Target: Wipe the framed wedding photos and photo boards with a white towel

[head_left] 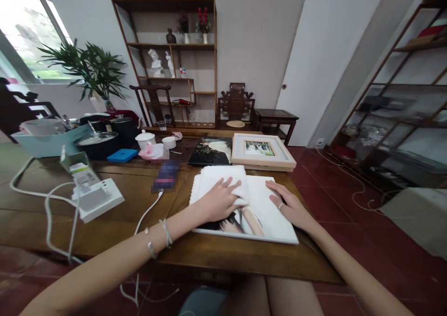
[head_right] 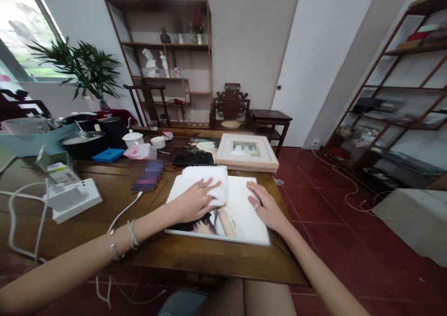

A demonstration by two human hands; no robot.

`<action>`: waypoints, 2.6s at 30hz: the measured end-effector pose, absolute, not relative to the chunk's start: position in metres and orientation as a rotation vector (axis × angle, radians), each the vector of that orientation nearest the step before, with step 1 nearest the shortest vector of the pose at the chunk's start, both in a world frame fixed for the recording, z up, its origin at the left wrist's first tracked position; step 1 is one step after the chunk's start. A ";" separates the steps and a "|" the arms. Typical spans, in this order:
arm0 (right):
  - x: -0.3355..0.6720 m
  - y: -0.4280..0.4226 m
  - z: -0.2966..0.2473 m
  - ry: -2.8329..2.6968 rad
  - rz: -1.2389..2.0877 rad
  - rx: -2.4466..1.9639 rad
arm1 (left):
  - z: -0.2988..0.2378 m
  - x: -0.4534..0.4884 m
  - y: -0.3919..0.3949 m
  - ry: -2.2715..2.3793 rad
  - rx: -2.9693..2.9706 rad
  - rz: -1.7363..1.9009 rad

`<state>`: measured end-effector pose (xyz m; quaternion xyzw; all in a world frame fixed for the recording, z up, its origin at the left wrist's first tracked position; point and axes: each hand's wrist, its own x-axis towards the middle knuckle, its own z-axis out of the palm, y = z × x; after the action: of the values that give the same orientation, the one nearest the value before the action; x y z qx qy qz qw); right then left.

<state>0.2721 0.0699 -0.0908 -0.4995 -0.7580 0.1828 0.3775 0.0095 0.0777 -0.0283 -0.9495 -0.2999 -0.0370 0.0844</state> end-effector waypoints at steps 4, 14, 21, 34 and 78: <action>0.272 0.070 -0.091 -1.929 0.467 -1.278 | -0.028 0.011 0.026 -0.787 -2.823 -0.061; 0.272 0.070 -0.090 -1.938 0.466 -1.280 | -0.009 0.009 -0.004 -0.608 -2.954 -0.032; 0.271 0.070 -0.090 -1.935 0.484 -1.268 | -0.023 0.014 0.084 -0.962 -2.829 -0.117; 0.271 0.069 -0.089 -1.927 0.478 -1.282 | -0.012 0.031 -0.027 -0.662 -2.888 0.183; 0.270 0.067 -0.086 -1.926 0.474 -1.250 | -0.006 0.029 0.090 -0.928 -3.093 -0.083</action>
<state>0.2696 0.0667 -0.0860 -0.4913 -0.7571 0.1864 0.3882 0.0286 0.0897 -0.0060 -0.9565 -0.2872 -0.0258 -0.0442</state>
